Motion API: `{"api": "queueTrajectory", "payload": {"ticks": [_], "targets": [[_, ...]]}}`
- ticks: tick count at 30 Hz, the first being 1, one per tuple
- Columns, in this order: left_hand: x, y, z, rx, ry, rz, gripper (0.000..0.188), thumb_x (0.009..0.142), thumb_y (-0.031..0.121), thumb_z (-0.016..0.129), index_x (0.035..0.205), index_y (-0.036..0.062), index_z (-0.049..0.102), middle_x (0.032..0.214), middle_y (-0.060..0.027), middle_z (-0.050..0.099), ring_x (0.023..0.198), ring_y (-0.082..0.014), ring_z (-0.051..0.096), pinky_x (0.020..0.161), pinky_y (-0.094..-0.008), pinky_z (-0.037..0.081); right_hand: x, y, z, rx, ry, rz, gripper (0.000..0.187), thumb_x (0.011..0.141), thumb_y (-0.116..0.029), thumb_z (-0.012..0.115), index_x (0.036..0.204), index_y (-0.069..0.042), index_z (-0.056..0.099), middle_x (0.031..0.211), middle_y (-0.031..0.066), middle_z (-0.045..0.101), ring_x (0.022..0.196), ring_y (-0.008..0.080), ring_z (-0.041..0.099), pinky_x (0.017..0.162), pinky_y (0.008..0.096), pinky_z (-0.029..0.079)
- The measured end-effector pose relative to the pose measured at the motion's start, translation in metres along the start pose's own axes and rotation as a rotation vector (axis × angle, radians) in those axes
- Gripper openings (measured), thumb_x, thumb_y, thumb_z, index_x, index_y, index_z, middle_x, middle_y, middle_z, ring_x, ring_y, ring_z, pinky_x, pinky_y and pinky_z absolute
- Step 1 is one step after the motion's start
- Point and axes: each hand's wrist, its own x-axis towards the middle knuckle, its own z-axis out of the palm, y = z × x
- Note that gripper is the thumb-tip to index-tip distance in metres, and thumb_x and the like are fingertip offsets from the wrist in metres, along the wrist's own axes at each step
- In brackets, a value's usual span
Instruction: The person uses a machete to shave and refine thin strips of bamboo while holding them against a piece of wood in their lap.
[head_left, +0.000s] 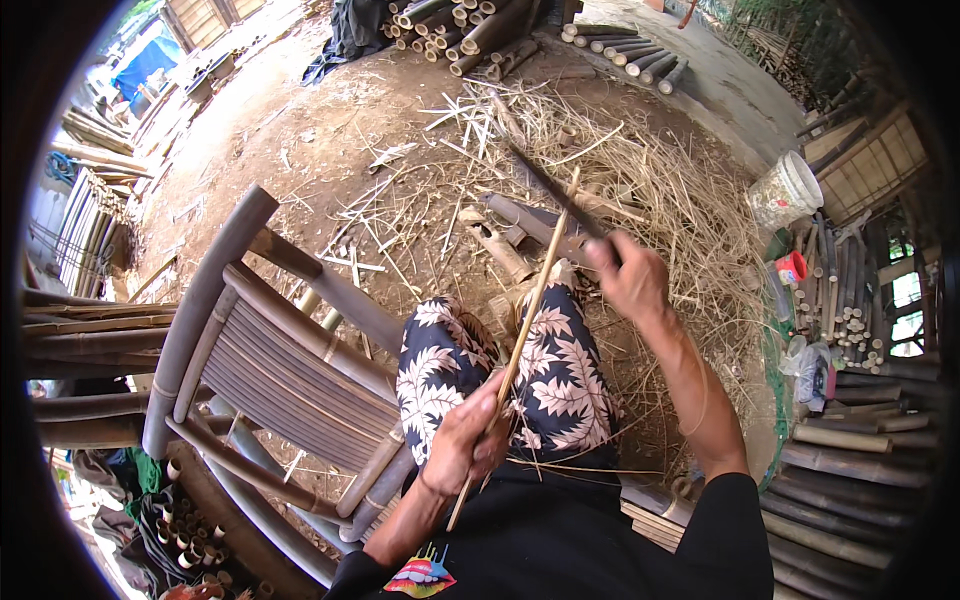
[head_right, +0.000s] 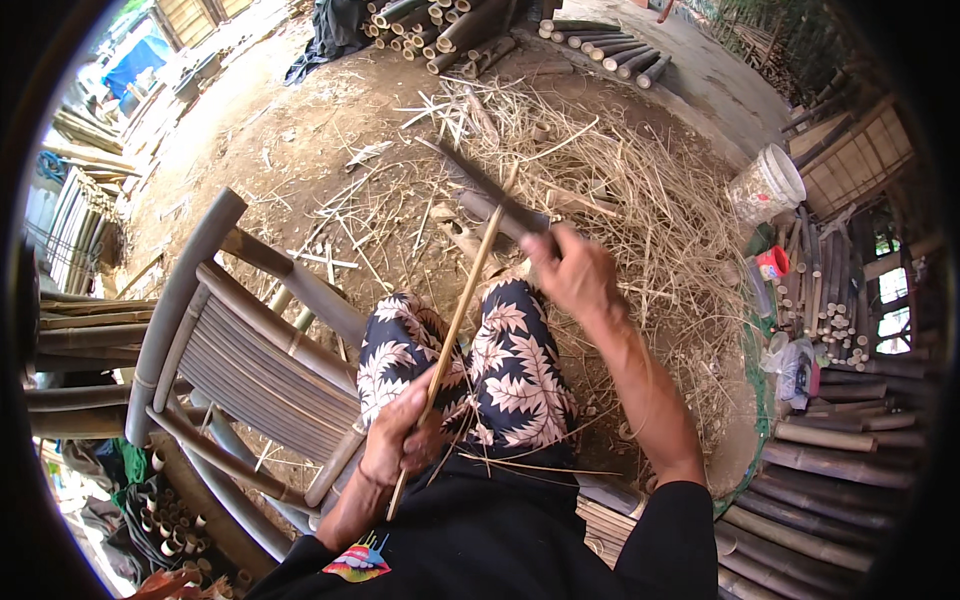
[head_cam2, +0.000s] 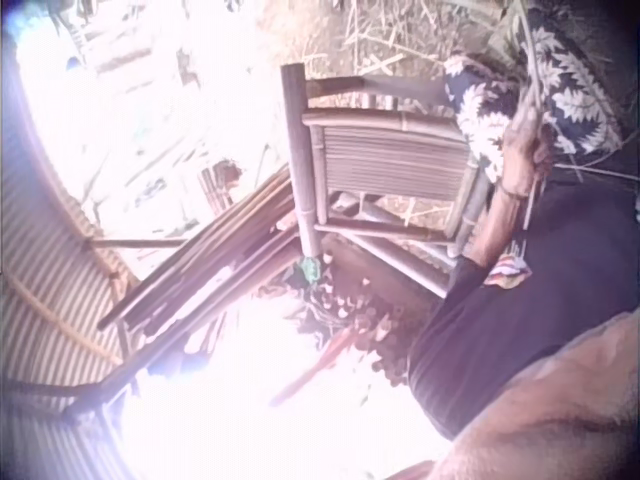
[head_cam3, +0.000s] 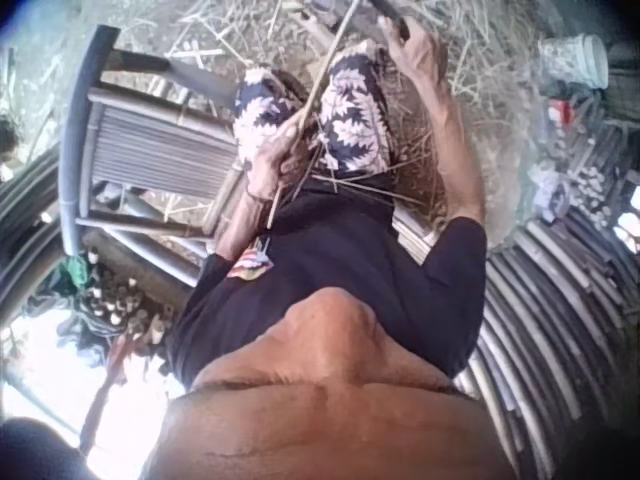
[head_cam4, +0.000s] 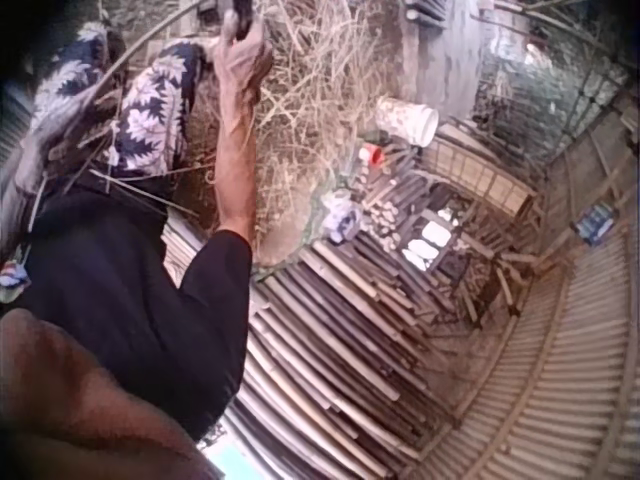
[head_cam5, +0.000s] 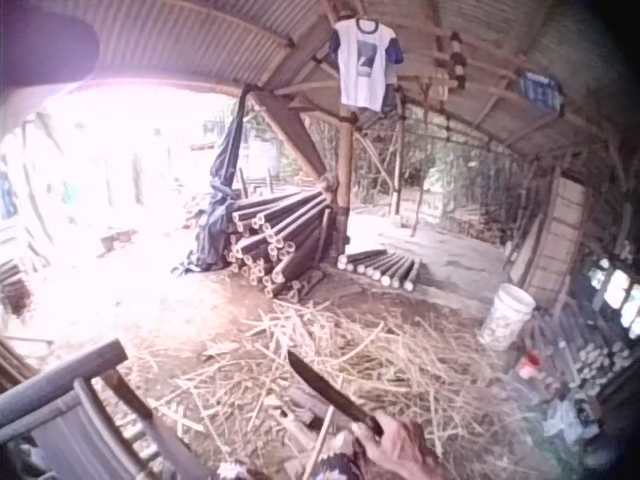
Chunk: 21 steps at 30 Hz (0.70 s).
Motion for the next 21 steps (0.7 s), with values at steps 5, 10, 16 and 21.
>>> {"api": "queueTrajectory", "payload": {"ticks": [5,10,16,21], "targets": [[-0.030,-0.007,-0.022,-0.034,-0.015,0.013,0.053,0.099,0.031,0.050,0.142,0.0015,0.039,0.061,-0.0012,0.046,0.038,-0.0051,0.036,0.033,-0.0198,0.029,0.036,0.042,-0.047,0.208,0.204,0.472,0.060,0.095,-0.066,0.032,0.070,-0.015,0.050,0.055,-0.0064,0.035,0.046,0.0069,0.031,0.041,0.0271,0.024],[0.029,0.021,-0.009,0.392,0.195,0.205,0.040,0.102,0.031,0.046,0.131,0.0041,0.054,0.063,0.0003,0.051,0.038,-0.0057,0.042,0.035,-0.0180,0.031,-0.038,-0.052,0.005,0.178,-0.037,-0.189,0.055,0.096,-0.057,0.043,0.080,-0.006,0.056,0.055,0.0002,0.052,0.038,0.0099,0.046,0.030,0.0242,0.035],[0.026,0.023,0.002,0.575,0.185,0.251,0.039,0.103,0.030,0.045,0.127,0.0026,0.058,0.058,0.0026,0.046,0.038,-0.0046,0.042,0.035,-0.0184,0.032,-0.047,-0.060,0.023,0.057,-0.034,-0.302,0.058,0.093,-0.063,0.044,0.074,-0.010,0.052,0.056,0.0060,0.055,0.042,0.0192,0.055,0.040,0.0349,0.047],[0.020,0.020,0.009,0.537,0.206,0.259,0.042,0.102,0.032,0.048,0.128,0.0006,0.057,0.056,0.0022,0.044,0.036,-0.0043,0.038,0.034,-0.0188,0.028,-0.024,-0.038,0.028,0.022,0.110,-0.407,0.058,0.094,-0.062,0.041,0.077,-0.008,0.056,0.055,0.0035,0.055,0.042,0.0150,0.055,0.037,0.0325,0.044]]}}
